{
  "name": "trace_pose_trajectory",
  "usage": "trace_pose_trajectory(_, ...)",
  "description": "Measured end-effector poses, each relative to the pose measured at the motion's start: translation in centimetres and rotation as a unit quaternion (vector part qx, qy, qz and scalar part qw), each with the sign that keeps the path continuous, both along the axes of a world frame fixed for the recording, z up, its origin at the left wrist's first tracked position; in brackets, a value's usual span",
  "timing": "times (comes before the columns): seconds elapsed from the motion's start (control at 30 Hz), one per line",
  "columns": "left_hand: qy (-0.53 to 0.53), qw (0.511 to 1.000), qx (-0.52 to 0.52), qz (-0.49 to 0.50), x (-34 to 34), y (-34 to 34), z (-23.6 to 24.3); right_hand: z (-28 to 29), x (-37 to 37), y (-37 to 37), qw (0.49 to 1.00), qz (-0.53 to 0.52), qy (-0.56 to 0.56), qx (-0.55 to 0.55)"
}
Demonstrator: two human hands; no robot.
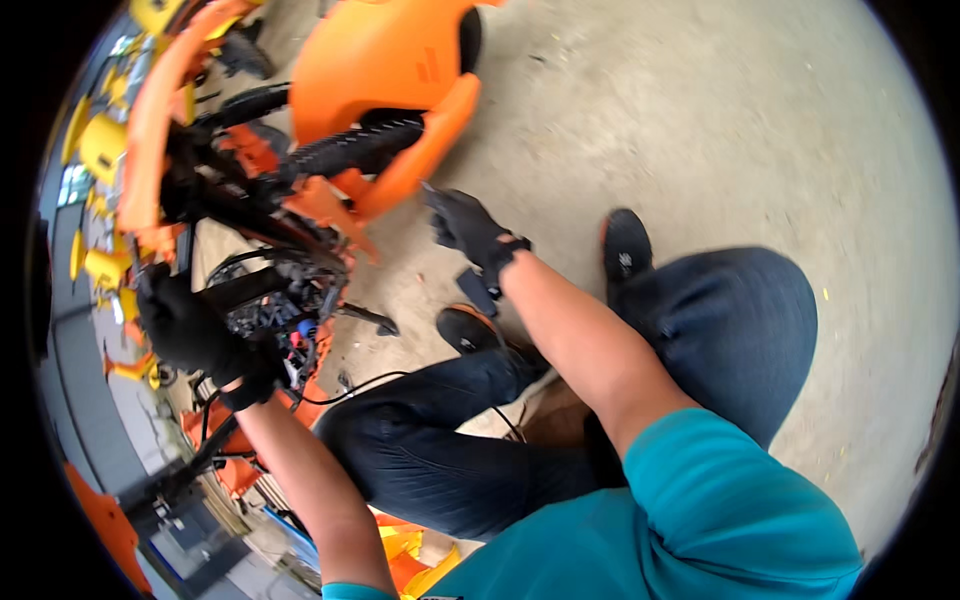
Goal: The person removes yellow plastic body panels from an electric scooter by hand and uses a tool to manipulate wire connections and internal components while sitting on the ground.
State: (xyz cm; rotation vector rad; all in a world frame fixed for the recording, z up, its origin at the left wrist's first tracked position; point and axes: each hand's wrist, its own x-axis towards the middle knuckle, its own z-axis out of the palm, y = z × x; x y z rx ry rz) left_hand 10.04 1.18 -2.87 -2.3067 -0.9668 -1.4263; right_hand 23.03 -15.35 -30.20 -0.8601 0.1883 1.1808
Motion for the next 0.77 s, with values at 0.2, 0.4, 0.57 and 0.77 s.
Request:
trace_pose_trajectory(0.2, -0.031, 0.997, -0.036, -0.065, 0.3, 0.3, -0.3, -1.5, 0.1, 0.5, 1.000, -0.023, 0.009, 0.015)
trace_pose_trajectory(0.4, -0.032, 0.999, -0.038, -0.012, -0.1, 1.1, 0.3, -2.5, 0.0, 0.6, 0.999, -0.031, 0.022, -0.010)
trace_pose_trajectory(0.57, -0.043, 0.999, -0.008, -0.015, -1.2, 3.4, 0.3, -2.9, 0.9, 2.2, 0.999, -0.018, 0.037, 0.005)
trace_pose_trajectory(0.77, -0.085, 0.994, -0.062, -0.005, -0.5, 3.0, 0.3, -5.1, 0.8, 2.0, 0.998, 0.016, 0.061, 0.029)
